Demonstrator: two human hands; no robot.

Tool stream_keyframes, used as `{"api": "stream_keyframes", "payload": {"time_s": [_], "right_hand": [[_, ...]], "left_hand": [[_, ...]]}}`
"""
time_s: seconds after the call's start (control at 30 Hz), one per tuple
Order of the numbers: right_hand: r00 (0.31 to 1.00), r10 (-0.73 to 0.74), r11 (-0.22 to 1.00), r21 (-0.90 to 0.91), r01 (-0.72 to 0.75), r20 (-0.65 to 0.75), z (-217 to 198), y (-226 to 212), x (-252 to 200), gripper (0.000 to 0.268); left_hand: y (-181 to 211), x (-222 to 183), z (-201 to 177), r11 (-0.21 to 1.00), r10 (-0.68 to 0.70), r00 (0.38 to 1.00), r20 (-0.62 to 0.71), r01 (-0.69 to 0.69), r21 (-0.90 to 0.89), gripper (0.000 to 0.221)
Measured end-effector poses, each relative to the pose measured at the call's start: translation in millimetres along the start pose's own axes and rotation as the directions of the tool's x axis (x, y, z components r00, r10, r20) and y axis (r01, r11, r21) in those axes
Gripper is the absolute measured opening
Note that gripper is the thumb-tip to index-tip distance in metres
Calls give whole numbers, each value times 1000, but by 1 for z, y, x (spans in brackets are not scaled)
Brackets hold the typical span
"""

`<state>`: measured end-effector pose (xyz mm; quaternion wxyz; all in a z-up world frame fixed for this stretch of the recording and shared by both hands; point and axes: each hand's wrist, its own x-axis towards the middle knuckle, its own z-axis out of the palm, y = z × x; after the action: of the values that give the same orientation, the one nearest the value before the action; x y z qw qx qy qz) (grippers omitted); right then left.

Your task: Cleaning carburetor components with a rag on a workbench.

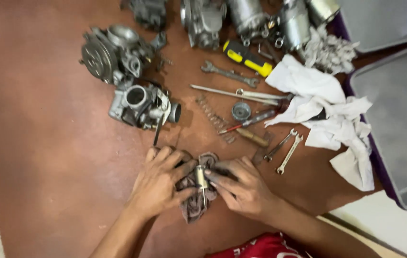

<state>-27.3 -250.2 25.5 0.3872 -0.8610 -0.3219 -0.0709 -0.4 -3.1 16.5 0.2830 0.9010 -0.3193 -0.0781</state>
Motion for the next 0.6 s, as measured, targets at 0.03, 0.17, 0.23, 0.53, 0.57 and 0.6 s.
{"api": "stream_keyframes", "payload": {"time_s": [0.03,0.17,0.23,0.53,0.57,0.6], "right_hand": [[1000,-16,1000,-10,16,-13,-4,-5,2,41],[998,48,998,32,-46,-38,-12,-18,12,28],[996,54,998,26,-52,-70,-15,-21,14,24],[981,167,986,-5,-168,-102,-14,-32,6,20],[981,162,987,24,-161,-103,-15,-32,7,21],[982,157,987,54,-152,-102,-15,-32,8,22]], "left_hand": [[3,-1,0,1000,11,1000,-12,-11,16,59],[12,-1,0,999,-19,996,-89,21,24,58],[15,-1,4,998,-25,994,-103,30,49,59],[25,-4,23,990,-72,957,-282,104,100,47],[26,-4,23,991,-83,956,-280,110,81,45],[26,-4,23,991,-97,956,-278,119,62,44]]}}
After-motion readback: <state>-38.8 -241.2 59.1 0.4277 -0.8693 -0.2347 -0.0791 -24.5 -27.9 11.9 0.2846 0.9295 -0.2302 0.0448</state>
